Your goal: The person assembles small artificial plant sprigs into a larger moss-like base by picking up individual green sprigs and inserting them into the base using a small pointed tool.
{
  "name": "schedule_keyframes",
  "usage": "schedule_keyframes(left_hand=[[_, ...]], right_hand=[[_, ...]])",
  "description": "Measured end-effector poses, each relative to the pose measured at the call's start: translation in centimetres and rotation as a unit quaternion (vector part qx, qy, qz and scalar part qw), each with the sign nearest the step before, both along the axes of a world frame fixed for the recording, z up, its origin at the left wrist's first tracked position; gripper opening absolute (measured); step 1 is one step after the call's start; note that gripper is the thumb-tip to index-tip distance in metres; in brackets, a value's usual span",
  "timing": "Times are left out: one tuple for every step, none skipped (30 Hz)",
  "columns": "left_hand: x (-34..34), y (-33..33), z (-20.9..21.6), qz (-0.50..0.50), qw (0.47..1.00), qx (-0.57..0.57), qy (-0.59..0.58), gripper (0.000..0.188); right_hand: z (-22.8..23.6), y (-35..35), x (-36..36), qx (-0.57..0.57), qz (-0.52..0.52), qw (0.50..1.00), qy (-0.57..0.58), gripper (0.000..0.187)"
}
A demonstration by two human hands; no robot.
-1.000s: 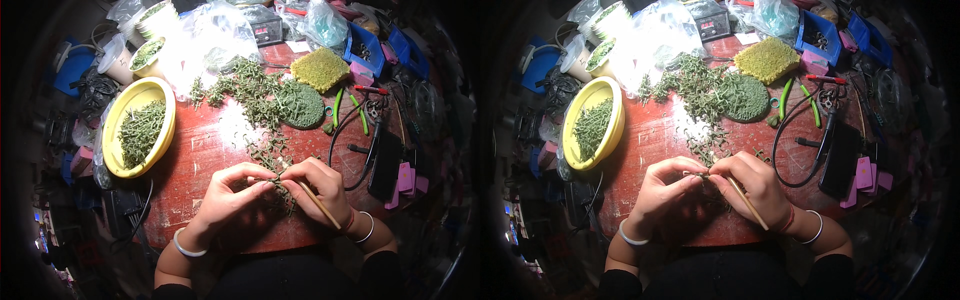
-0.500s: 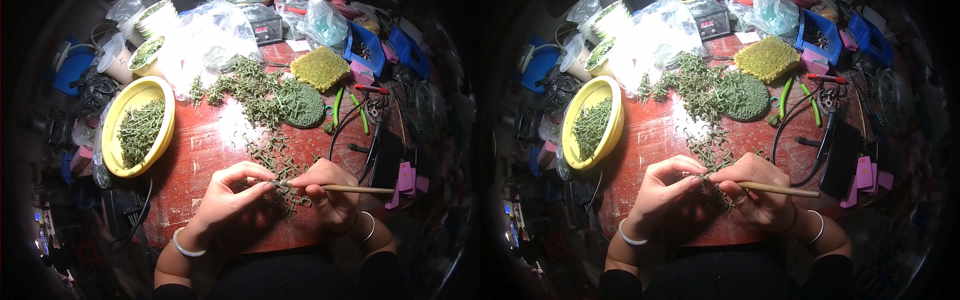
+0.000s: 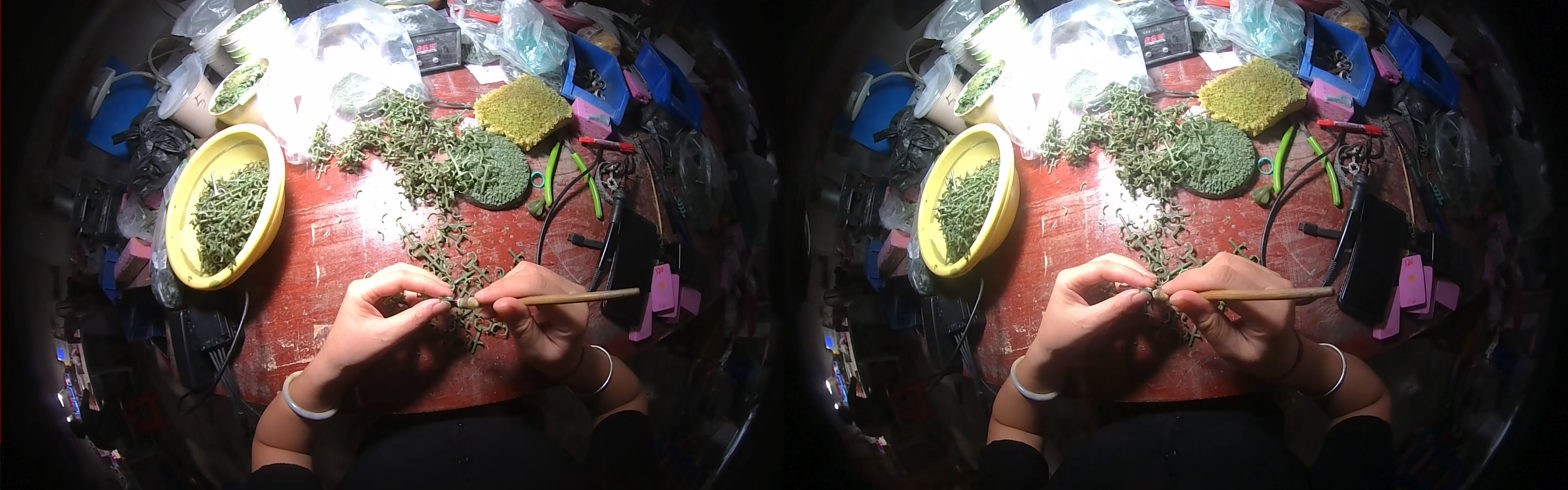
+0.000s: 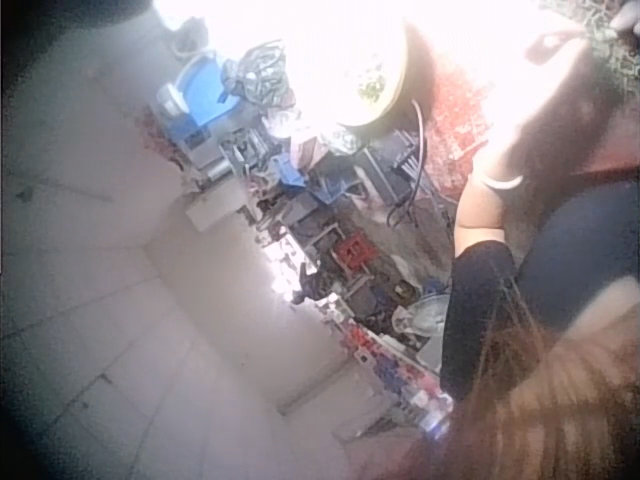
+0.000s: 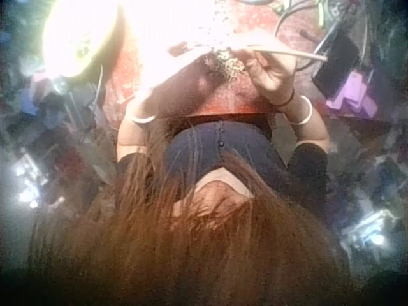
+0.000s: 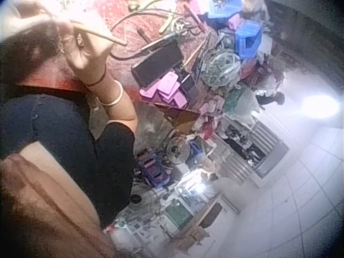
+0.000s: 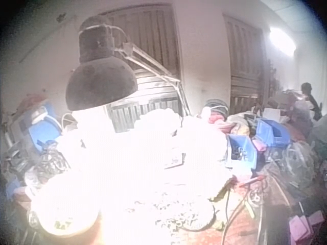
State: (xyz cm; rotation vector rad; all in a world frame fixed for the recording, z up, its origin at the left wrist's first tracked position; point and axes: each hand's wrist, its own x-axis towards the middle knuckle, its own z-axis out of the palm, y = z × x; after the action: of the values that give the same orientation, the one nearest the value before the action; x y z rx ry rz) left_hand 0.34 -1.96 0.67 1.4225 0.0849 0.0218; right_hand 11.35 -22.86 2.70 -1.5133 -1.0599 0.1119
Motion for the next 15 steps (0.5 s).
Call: schedule_keyframes(left_hand=[[-0.04,-0.02,-0.02,-0.002,1.0,-0.007,0.004,0.015],[-0.05,-0.04,-0.01,-0.002,1.0,-0.007,0.004,0.015],[-0.05,-0.1,0.06,0.0,1.0,-0.008,0.004,0.015],[-0.03,-0.09,0.04,0.001,1.0,-0.009,0.005,0.015],[-0.01,-0.09,0.02,0.002,1.0,-0.009,0.005,0.015],[0.04,-0.03,-0.13,0.007,1.0,0.014,-0.004,0.015],[0.03,-0.02,-0.16,0.009,1.0,0.026,-0.008,0.015],[0.0,0.01,-0.18,0.012,0.999,0.037,-0.012,0.015],[-0.04,-0.02,-0.16,0.011,1.0,0.027,-0.005,0.015],[-0.05,-0.05,-0.13,0.01,1.0,0.021,-0.002,0.015],[-0.04,-0.08,-0.1,0.01,1.0,0.016,0.002,0.015],[-0.06,-0.08,-0.05,0.009,1.0,0.008,0.005,0.015],[-0.06,-0.08,0.0,0.008,1.0,0.001,0.008,0.015],[-0.05,-0.05,0.04,0.008,1.0,0.001,0.008,0.015],[-0.01,0.0,0.05,0.006,1.0,0.009,0.004,0.015]], right_hand=[[-0.03,-0.02,0.05,0.0,0.0,1.0,0.0,0.013],[-0.06,-0.04,0.11,0.005,0.009,1.0,0.013,0.013],[-0.07,-0.05,0.15,0.009,0.017,0.999,0.026,0.013],[-0.17,-0.11,0.01,0.009,0.017,0.999,0.026,0.013],[-0.35,-0.2,-0.23,0.017,0.019,0.997,0.066,0.013],[-0.44,-0.24,-0.37,0.025,0.021,0.994,0.106,0.013],[-0.33,-0.23,-0.3,0.025,0.022,0.994,0.106,0.013],[-0.13,-0.21,-0.16,0.022,0.021,0.996,0.083,0.012],[-0.03,-0.21,-0.03,0.018,0.02,0.998,0.059,0.012],[-0.05,-0.18,0.03,0.017,0.02,0.998,0.059,0.012],[-0.09,-0.13,0.07,0.011,0.012,0.999,0.043,0.012],[-0.11,-0.07,0.06,0.004,0.004,1.0,0.027,0.012],[-0.13,0.0,0.01,0.004,0.004,1.0,0.027,0.012],[-0.14,0.06,-0.04,0.004,-0.001,1.0,0.02,0.012],[-0.16,0.11,-0.07,0.004,-0.005,1.0,0.013,0.013]])
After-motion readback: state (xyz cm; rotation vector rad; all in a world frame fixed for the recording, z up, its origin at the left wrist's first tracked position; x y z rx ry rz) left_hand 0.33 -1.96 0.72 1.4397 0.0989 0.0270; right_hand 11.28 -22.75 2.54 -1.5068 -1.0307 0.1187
